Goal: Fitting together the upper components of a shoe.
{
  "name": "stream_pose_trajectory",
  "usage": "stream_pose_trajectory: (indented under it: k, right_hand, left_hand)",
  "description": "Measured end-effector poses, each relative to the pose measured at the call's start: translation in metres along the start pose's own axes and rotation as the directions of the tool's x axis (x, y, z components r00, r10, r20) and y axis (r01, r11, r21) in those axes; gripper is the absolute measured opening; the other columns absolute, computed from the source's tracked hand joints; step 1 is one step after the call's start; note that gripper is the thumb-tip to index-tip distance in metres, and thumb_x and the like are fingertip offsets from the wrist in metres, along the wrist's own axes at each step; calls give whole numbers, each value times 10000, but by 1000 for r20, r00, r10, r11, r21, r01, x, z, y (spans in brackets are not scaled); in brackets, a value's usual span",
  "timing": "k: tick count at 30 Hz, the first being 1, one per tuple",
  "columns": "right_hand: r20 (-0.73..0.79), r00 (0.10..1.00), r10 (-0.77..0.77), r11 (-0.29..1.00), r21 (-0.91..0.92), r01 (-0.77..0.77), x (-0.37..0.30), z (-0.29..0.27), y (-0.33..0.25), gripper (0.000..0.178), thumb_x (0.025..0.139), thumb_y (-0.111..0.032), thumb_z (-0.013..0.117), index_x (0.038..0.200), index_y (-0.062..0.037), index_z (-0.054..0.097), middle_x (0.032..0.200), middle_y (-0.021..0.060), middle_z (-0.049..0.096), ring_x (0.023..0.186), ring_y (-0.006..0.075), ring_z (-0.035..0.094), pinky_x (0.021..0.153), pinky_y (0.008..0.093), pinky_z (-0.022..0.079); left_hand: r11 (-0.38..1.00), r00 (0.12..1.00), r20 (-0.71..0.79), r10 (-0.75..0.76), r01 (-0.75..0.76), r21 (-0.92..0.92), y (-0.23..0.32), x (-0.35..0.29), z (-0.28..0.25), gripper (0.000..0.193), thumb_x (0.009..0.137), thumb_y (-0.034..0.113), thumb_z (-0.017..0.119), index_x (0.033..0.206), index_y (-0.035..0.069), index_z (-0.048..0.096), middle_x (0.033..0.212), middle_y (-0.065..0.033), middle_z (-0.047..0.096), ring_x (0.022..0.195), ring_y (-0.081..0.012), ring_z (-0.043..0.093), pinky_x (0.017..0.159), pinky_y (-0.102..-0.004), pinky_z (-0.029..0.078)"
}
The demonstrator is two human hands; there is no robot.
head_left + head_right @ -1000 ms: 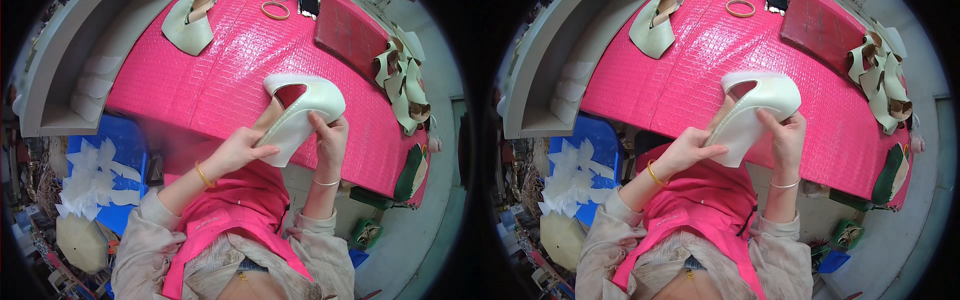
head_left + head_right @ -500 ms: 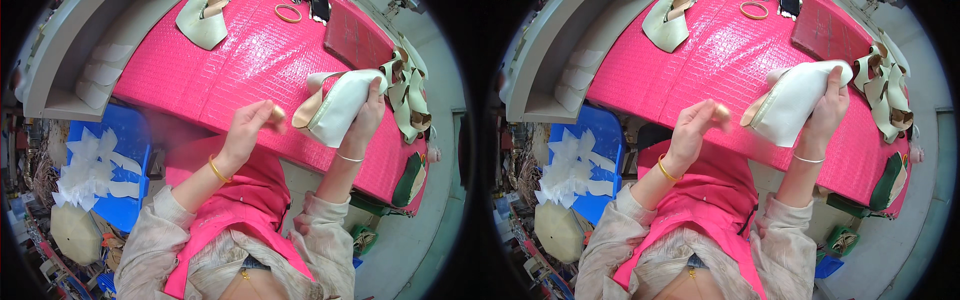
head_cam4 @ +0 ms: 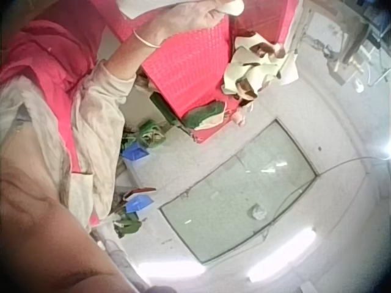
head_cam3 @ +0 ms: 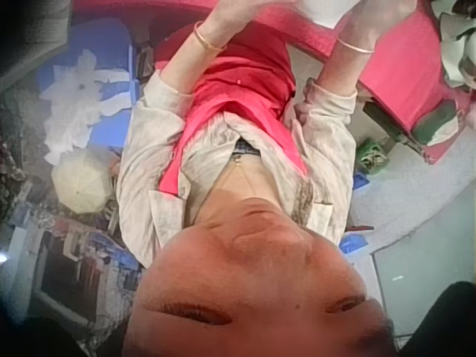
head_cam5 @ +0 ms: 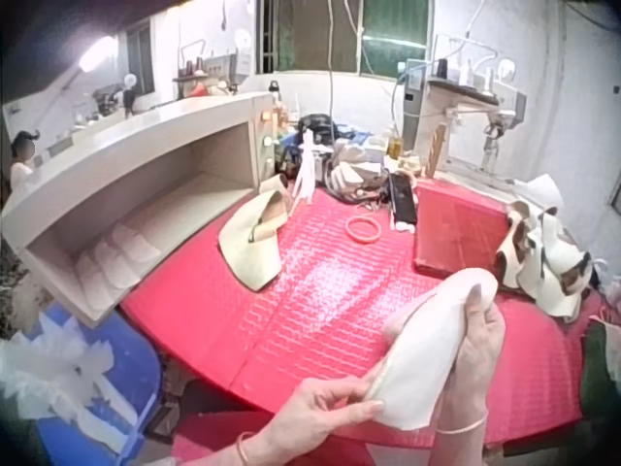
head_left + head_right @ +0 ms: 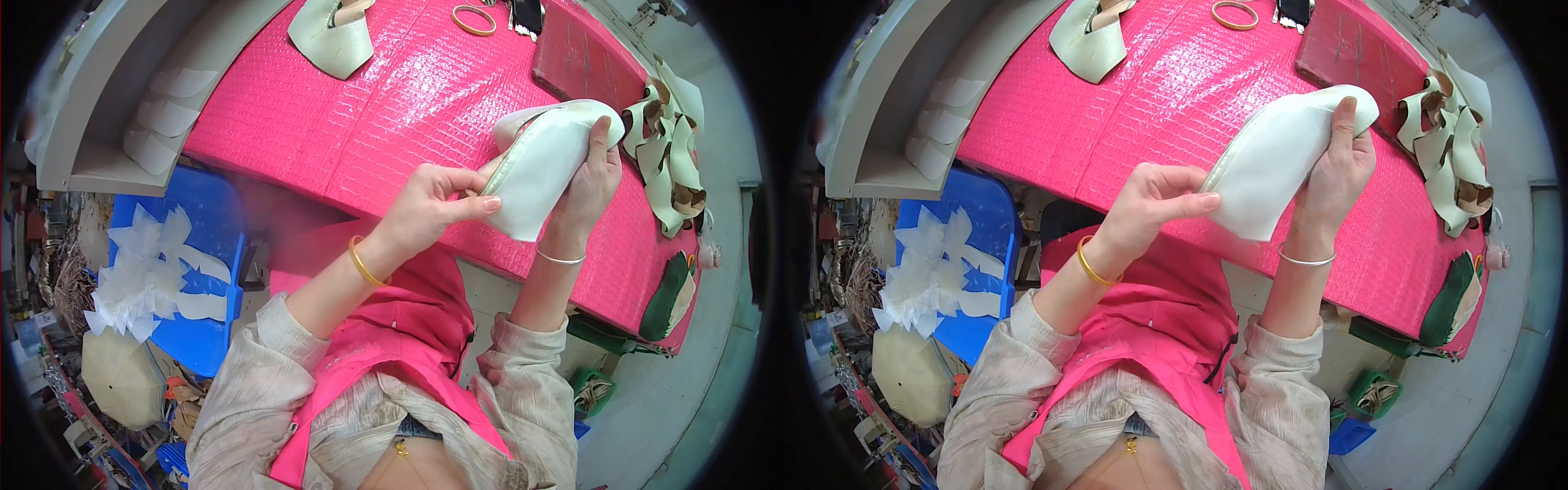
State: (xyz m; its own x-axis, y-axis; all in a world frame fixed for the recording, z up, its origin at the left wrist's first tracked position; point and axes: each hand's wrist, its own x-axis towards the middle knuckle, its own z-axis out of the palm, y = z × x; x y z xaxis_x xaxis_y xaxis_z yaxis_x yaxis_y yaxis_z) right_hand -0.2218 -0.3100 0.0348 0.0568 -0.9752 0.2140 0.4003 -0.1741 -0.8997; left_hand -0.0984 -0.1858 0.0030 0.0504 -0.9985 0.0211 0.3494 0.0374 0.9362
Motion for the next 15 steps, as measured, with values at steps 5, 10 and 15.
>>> stream_pose_trajectory:
  k: [5,10,15]
  right_hand:
    - [50,995,-83,966,-241,92,-7,10,10,291,855,-309,532,748,-39,537,630,-29,514,505,26,421,436,170,319]
    - [688,640,341,819,115,-561,-3,2,13,601,789,-324,611,1227,8,367,1105,142,511,999,182,501,811,326,426]
    - [672,712,202,879,-445,170,-52,22,25,334,784,-171,619,1045,17,526,867,25,562,795,80,490,694,225,389]
  left_hand:
    - [997,999,35,0,2,-78,9,9,8,283,836,204,558,976,-41,578,825,-52,626,735,-80,562,697,-221,447]
    - [960,878,-463,123,-223,-168,19,36,-6,265,848,226,545,930,-25,570,785,-60,612,624,-90,574,555,-217,467]
    - [934,787,-608,105,-288,-211,17,49,-23,341,842,311,544,870,-28,571,754,-65,608,612,-115,576,544,-235,466]
